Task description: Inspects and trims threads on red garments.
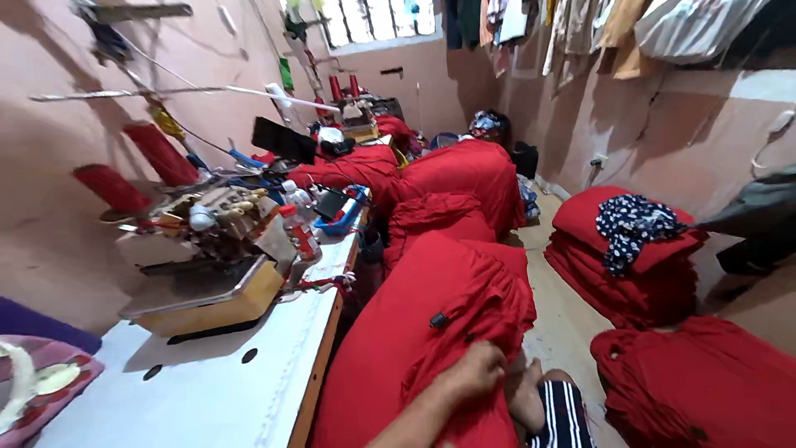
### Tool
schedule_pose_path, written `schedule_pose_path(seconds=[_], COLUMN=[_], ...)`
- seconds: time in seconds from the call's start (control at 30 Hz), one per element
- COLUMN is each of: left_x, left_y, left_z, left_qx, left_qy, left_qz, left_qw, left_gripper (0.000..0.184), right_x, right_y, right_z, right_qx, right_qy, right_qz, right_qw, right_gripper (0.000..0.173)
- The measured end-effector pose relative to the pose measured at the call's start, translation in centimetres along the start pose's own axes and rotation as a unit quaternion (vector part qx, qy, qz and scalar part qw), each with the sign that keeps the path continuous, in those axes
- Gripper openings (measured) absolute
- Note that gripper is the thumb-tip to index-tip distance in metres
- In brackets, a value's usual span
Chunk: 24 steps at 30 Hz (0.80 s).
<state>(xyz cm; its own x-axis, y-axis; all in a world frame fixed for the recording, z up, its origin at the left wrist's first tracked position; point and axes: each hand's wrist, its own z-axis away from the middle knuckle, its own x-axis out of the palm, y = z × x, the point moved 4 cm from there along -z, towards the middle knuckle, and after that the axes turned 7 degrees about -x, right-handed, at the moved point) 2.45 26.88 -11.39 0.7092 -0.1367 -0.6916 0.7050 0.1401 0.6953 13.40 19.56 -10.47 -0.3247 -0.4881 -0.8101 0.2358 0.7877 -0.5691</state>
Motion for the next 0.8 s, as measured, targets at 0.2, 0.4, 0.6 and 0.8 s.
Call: schedule_pose_path(seconds=[0.2, 0.4, 0.6, 0.8], left_x=[-2.6, -1.3, -1.4, -1.3], left_y=[-1.7, -1.7, -1.4, -1.5], left_z=[0.5, 0.8, 0.8, 0.9], left_qx=[-0.043, 0.013, 0.013, 0.014], left_qy=[0.027, -0.016, 0.008, 0.002], left_qz=[0.281, 0.098, 0.061, 0.05], left_qw=[0.958, 0.995, 0.998, 0.999], left_gripper=[0.026, 0.027, 0.029, 0.026], right_x=[-0.3, -2.4, 2.3, 2.5], right_y=[0.8, 9.9, 12.9, 11.9], right_z=[2.3, 3.0, 3.1, 2.2], right_qx=[-0.123, 0.096, 0.224, 0.193], right_qy=[0.01, 0.216, 0.157, 0.172], right_qz=[-0.174, -0.374, -0.537, -0.581], right_qw=[0.977, 0.897, 0.798, 0.772], right_gripper=[0.041, 0.022, 0.026, 0.012])
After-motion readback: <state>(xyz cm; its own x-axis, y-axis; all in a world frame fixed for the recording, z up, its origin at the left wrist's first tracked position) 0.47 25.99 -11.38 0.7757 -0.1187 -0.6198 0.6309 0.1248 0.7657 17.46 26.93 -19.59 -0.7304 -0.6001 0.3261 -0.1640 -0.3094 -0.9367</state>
